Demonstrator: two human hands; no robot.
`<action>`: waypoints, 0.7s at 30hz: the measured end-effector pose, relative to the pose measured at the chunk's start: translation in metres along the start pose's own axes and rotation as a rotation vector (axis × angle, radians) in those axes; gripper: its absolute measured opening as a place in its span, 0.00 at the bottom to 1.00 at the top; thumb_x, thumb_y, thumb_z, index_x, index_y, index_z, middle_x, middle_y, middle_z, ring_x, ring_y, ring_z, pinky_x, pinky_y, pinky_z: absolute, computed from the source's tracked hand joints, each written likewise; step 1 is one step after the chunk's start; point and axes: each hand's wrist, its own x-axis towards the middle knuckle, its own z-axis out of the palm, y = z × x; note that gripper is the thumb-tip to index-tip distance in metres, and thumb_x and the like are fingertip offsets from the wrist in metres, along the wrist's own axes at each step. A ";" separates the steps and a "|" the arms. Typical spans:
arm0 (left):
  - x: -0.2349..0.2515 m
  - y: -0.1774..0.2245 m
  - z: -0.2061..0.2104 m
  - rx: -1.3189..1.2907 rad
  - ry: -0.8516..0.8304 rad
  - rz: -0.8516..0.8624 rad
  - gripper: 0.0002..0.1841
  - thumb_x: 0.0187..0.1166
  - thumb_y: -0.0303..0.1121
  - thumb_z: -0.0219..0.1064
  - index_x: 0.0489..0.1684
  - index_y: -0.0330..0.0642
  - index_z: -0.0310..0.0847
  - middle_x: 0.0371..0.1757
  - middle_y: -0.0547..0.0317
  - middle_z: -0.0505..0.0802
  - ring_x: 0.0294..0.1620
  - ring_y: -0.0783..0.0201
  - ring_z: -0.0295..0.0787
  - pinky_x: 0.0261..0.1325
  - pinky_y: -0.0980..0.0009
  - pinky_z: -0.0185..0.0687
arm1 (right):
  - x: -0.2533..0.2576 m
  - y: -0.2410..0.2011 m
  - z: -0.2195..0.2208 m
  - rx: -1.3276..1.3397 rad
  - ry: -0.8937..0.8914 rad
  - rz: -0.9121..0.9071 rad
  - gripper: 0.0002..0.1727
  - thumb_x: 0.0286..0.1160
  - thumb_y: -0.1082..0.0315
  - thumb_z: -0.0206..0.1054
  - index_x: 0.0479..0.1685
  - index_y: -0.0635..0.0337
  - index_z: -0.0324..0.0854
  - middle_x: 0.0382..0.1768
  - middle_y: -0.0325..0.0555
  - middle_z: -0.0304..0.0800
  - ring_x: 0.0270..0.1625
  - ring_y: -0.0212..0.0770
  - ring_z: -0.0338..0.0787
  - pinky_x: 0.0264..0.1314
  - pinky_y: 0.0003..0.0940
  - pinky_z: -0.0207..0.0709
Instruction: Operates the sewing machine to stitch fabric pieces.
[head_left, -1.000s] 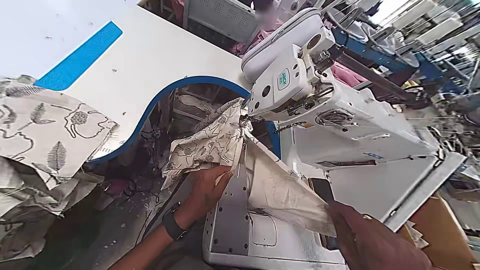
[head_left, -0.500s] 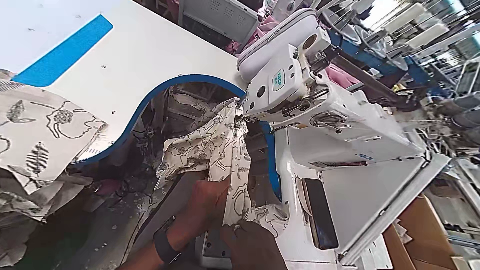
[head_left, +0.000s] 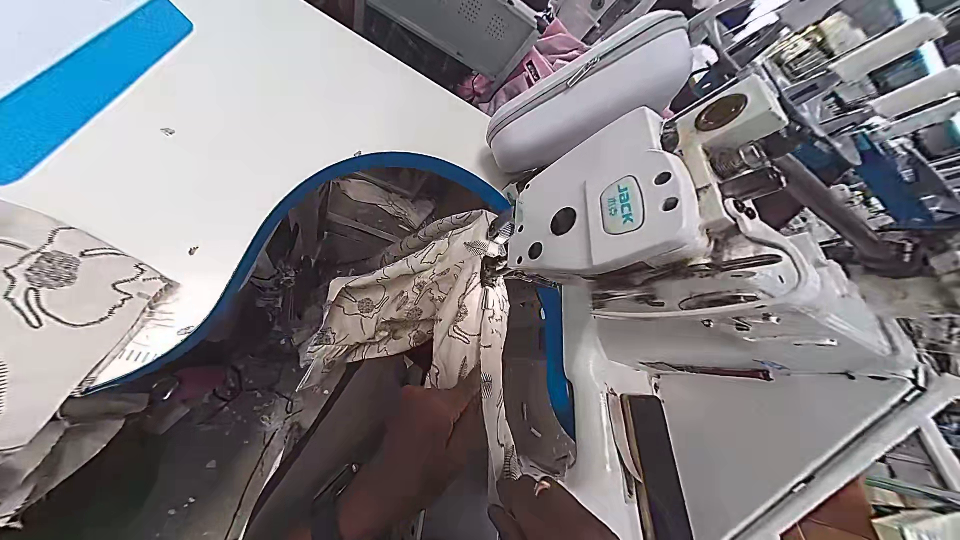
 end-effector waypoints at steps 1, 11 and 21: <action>0.000 0.001 -0.002 0.005 -0.033 -0.005 0.17 0.78 0.31 0.58 0.50 0.33 0.94 0.08 0.62 0.76 0.08 0.66 0.70 0.14 0.69 0.64 | 0.003 0.001 0.000 0.004 0.017 -0.001 0.10 0.74 0.70 0.66 0.32 0.66 0.91 0.28 0.55 0.92 0.33 0.55 0.93 0.32 0.45 0.84; 0.020 -0.006 -0.020 -0.171 -0.286 -0.114 0.20 0.87 0.32 0.56 0.67 0.30 0.86 0.17 0.54 0.84 0.16 0.62 0.74 0.25 0.64 0.71 | 0.029 0.013 0.014 -0.044 0.097 0.017 0.10 0.70 0.71 0.65 0.36 0.68 0.90 0.18 0.53 0.86 0.19 0.53 0.89 0.19 0.48 0.77; 0.025 -0.009 -0.024 -0.126 -0.334 -0.088 0.20 0.87 0.32 0.56 0.69 0.31 0.84 0.19 0.49 0.86 0.19 0.54 0.80 0.29 0.56 0.76 | 0.048 0.023 0.028 -0.086 0.228 -0.040 0.11 0.63 0.69 0.64 0.30 0.63 0.92 0.19 0.50 0.85 0.20 0.51 0.87 0.17 0.45 0.75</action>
